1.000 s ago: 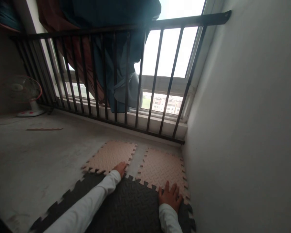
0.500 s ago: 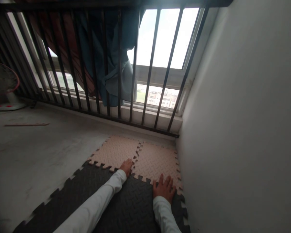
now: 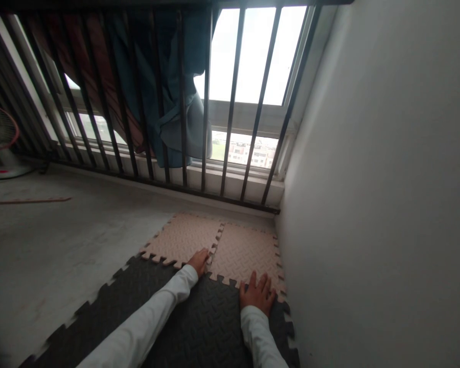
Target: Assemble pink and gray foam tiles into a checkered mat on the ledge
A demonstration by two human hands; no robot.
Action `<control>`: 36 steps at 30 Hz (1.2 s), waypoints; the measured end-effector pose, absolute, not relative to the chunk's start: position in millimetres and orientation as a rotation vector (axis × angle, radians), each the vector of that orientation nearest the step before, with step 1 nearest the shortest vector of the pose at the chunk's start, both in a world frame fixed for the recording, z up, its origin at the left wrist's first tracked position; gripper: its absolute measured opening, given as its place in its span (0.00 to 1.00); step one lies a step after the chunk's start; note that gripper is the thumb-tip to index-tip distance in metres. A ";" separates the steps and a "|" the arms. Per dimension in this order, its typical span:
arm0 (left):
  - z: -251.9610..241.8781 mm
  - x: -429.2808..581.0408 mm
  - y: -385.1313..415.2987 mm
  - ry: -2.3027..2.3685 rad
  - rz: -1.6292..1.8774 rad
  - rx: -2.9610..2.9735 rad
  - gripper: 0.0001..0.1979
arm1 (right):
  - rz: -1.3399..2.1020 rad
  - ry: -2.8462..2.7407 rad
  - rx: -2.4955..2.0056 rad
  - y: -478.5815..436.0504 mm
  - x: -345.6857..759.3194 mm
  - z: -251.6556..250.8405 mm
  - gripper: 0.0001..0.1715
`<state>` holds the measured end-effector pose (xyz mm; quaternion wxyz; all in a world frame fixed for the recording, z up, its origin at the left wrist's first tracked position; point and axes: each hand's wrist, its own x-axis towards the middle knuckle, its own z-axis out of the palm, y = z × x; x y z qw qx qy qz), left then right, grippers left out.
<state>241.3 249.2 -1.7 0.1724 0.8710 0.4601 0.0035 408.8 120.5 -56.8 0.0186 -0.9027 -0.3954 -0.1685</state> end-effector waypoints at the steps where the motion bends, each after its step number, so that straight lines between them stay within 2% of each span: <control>1: -4.6 241.7 247.5 1.292 -0.001 2.475 0.26 | -0.519 -1.225 -2.806 120.9 409.0 -57.3 0.31; 7: -17.3 244.4 243.9 1.281 -0.007 2.493 0.25 | -0.492 -1.244 -2.781 120.1 409.2 -57.5 0.31; 30: -4.7 250.6 259.0 1.223 -0.062 2.532 0.13 | -0.428 -1.266 -2.782 118.0 407.9 -52.3 0.31; 32: -6.4 249.6 257.5 1.219 -0.084 2.532 0.14 | -0.436 -1.270 -2.774 117.2 408.1 -51.3 0.31; 36: -20.3 240.4 243.9 1.214 -0.058 2.562 0.21 | -0.463 -1.282 -2.760 116.0 408.2 -50.5 0.32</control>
